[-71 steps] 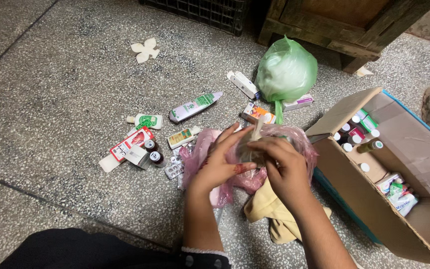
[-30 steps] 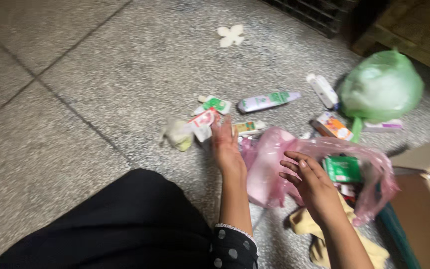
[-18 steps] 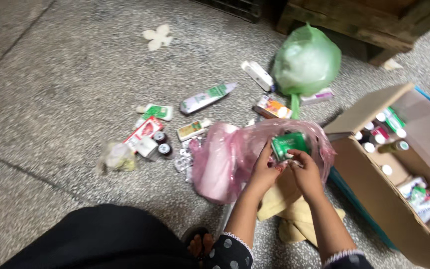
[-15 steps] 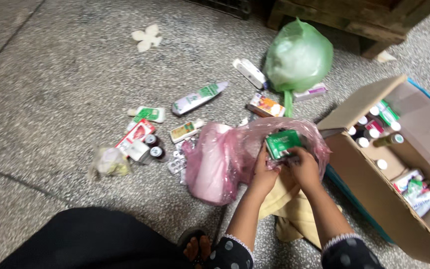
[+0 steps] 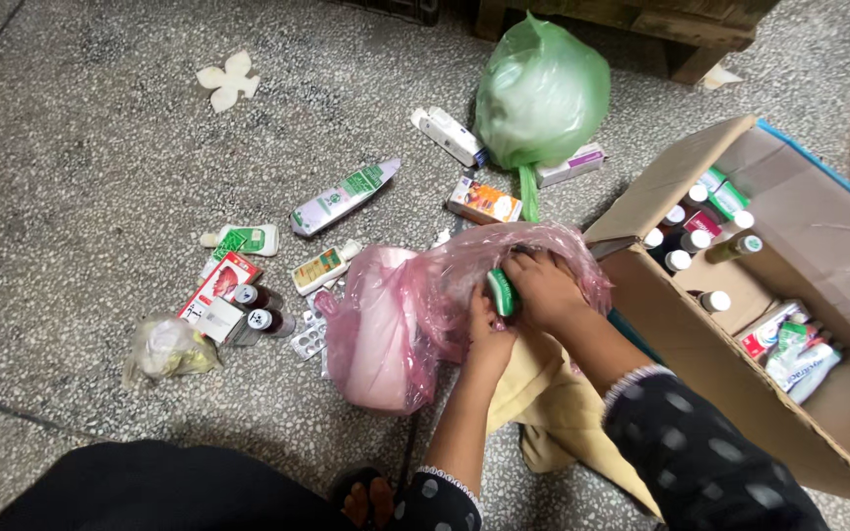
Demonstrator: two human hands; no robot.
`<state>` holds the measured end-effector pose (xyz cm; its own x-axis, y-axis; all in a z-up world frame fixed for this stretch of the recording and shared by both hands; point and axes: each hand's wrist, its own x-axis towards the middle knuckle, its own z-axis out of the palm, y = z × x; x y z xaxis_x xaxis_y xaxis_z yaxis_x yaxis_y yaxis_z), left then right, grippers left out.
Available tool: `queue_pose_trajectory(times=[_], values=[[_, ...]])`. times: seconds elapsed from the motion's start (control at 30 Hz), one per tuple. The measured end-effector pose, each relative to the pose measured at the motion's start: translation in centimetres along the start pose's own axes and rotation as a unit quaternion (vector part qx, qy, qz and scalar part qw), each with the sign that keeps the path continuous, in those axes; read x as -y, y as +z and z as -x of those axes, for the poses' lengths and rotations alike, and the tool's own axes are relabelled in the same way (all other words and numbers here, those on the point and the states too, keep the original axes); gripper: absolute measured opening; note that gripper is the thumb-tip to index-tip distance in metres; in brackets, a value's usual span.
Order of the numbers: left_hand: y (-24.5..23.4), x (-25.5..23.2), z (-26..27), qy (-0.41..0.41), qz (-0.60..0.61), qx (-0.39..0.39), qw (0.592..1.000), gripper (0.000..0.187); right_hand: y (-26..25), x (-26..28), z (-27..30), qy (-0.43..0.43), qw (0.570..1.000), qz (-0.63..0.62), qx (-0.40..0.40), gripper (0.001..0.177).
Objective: The person sits on the floor and organizes various medicine boxes, bottles, and blister packs. They wipe the items with a cloth and place them into a cardboard box.
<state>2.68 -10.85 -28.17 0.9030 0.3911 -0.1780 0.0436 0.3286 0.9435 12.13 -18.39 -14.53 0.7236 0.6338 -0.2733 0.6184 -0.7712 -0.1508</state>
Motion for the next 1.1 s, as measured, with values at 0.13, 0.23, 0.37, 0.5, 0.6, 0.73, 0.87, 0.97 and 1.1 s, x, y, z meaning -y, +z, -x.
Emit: queue_pose_trajectory(times=[0.13, 0.23, 0.37, 0.5, 0.6, 0.73, 0.87, 0.97, 1.1], values=[[-1.0, -8.8, 1.5, -0.071, 0.037, 0.037, 0.996, 0.109, -4.5, 1.8, 3.1, 0.004, 0.921, -0.371, -0.121, 0.075], [-2.2, -15.7, 2.2, -0.033, 0.053, 0.163, 0.985, 0.111, -8.7, 3.2, 7.1, -0.015, 0.86, -0.486, -0.154, 0.074], [-3.0, -19.9, 2.6, -0.048, 0.131, 0.273, 0.952, 0.119, -12.0, 5.9, 9.9, -0.104, 0.884, -0.397, -0.224, 0.073], [-3.5, -21.5, 3.6, 0.02, 0.118, 0.323, 0.939, 0.114, -14.3, 7.3, 11.5, -0.126, 0.907, -0.331, -0.23, 0.069], [-3.4, -21.6, 3.8, -0.001, 0.221, 0.249, 0.943, 0.105, -15.9, 7.9, 13.0, -0.114, 0.907, -0.333, -0.231, 0.068], [-3.5, -21.5, 3.5, -0.132, 0.343, 0.186, 0.912, 0.074, -17.2, 7.9, 14.1, -0.118, 0.902, -0.342, -0.238, 0.082], [-3.4, -21.0, 3.2, -0.105, 0.273, 0.17, 0.941, 0.055, -17.2, 7.5, 14.5, -0.107, 0.879, -0.403, -0.231, 0.08], [-3.8, -19.5, 2.5, -0.065, 0.287, 0.151, 0.944, 0.046, -16.1, 7.0, 15.0, -0.108, 0.839, -0.481, -0.232, 0.082], [-5.2, -18.5, 2.9, -0.083, 0.305, 0.216, 0.924, 0.032, -13.9, 5.4, 15.1, -0.091, 0.73, -0.643, -0.212, 0.083]])
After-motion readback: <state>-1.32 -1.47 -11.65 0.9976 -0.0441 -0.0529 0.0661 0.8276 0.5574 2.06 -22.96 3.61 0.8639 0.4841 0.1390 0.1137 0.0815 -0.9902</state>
